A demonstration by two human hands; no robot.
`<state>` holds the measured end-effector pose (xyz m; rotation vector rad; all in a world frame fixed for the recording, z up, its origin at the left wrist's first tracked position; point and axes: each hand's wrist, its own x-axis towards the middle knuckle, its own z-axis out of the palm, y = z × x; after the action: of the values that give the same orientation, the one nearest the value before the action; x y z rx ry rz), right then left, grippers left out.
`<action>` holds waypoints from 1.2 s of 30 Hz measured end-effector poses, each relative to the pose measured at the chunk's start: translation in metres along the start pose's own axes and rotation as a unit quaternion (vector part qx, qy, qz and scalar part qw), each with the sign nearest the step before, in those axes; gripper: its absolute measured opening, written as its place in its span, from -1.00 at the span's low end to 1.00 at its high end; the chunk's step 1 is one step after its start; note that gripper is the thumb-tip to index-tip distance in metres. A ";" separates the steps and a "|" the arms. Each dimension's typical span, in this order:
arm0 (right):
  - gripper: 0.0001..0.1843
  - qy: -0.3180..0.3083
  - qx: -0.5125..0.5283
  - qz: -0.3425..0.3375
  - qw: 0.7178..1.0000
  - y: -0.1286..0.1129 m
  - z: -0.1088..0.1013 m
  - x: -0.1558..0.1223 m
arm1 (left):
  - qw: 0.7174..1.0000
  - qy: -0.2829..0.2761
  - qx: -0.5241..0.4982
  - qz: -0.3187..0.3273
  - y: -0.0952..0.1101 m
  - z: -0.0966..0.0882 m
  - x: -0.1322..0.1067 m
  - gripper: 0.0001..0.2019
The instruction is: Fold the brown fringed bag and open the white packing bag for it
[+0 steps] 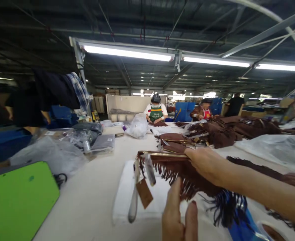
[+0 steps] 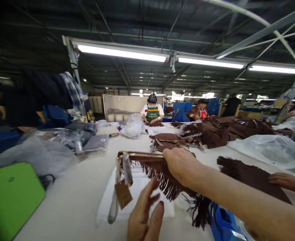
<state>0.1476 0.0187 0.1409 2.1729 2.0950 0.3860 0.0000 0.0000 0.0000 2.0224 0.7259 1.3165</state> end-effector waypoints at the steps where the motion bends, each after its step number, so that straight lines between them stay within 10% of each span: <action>1: -0.78 -0.005 0.023 -0.025 0.999 -0.014 0.002 -0.018 | 0.993 0.057 0.082 0.059 0.008 -0.014 0.002 -0.50; 3: -0.77 -0.015 0.063 -0.078 0.995 -0.039 0.010 -0.051 | 0.943 0.092 0.279 0.158 0.019 -0.047 0.004 -0.52; 8: -0.70 -0.087 0.129 -0.102 0.983 -0.079 0.036 -0.099 | 0.818 -0.310 0.481 -0.060 0.021 -0.111 -0.003 -0.79; 11: -0.75 -0.126 0.164 -0.104 0.973 -0.085 0.053 -0.109 | 0.784 -0.394 0.476 -0.059 0.012 -0.122 -0.010 -0.84; 18: -0.63 -0.239 0.236 -0.093 0.937 -0.068 0.096 -0.121 | 0.743 -0.452 0.492 -0.043 0.006 -0.134 -0.014 -0.81; 26: -0.76 -0.184 0.158 -0.090 0.966 -0.064 0.070 -0.101 | 0.710 -0.454 0.536 -0.044 -0.001 -0.155 -0.007 -0.80; 36: -0.77 -0.037 0.054 -0.071 0.995 -0.046 0.039 -0.052 | 0.718 -0.268 0.635 0.093 0.001 -0.167 0.048 -0.71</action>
<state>0.1112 -0.0266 0.0862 2.0417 2.2613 0.1800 -0.1377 0.0667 0.0822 3.3653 1.3415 0.0254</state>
